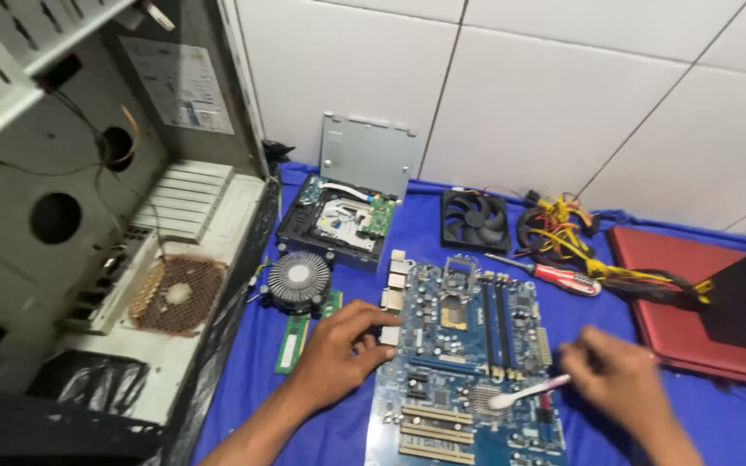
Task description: The person uses a toothbrush to scrub the surface of a blue computer motherboard, focusing on the CPU socket area and surrounding components. The person holds the board steady with one hand while brushing with the other, working over a blue cloth-covered surface.
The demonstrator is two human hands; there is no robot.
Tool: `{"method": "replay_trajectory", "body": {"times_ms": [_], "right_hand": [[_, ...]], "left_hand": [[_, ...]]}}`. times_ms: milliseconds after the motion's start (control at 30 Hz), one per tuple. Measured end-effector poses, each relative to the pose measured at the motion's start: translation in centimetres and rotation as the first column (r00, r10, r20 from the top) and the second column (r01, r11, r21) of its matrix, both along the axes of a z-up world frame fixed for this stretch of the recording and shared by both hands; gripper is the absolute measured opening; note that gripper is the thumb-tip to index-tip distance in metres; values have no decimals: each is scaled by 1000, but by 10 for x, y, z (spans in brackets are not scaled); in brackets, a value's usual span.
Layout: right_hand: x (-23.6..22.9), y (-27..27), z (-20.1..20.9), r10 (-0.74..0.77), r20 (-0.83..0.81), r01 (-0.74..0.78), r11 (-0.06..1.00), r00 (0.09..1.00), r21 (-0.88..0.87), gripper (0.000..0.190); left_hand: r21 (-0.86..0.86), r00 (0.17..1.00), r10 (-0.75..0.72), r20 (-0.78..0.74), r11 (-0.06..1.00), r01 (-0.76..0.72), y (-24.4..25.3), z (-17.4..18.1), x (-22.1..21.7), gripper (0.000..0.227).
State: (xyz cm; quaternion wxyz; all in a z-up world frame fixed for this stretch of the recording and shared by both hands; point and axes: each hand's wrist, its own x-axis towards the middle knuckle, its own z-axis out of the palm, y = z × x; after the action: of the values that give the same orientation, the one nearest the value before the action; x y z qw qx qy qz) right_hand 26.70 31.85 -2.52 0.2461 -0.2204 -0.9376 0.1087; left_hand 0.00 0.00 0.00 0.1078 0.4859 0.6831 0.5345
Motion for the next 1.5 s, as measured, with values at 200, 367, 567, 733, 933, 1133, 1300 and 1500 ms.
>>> {"method": "replay_trajectory", "body": {"times_ms": [200,367,567,733,933,1133,1300,1500], "right_hand": [[-6,-19,5,114,-7,-114,993,993,-38,28],[-3,-13,7,-21,-36,22,999,999,28,30],[-4,-10,13,-33,-45,34,999,998,21,31],[-5,-19,11,18,-55,-17,1000,998,22,32],[-6,-28,13,-117,-86,125,987,989,101,33],[-14,-30,13,5,-93,3,996,996,87,31],[-16,-49,20,72,-68,-72,997,995,-4,33],[-4,-24,18,-90,-89,107,969,992,222,35]], "left_hand": [[-6,999,-1,34,1000,1,1,-3,0,29],[18,1000,-18,23,1000,18,-1,-5,-1,30],[18,1000,-16,-1,1000,16,1,-4,-2,30],[13,1000,-19,-3,1000,19,4,-2,-1,29],[35,999,-27,-26,999,28,-1,-2,1,28],[31,999,-16,-34,999,17,-1,-3,-4,29],[-1,1000,-8,-19,1000,8,0,-6,-2,28],[-27,999,-14,34,1000,15,0,-1,-1,29]]}}
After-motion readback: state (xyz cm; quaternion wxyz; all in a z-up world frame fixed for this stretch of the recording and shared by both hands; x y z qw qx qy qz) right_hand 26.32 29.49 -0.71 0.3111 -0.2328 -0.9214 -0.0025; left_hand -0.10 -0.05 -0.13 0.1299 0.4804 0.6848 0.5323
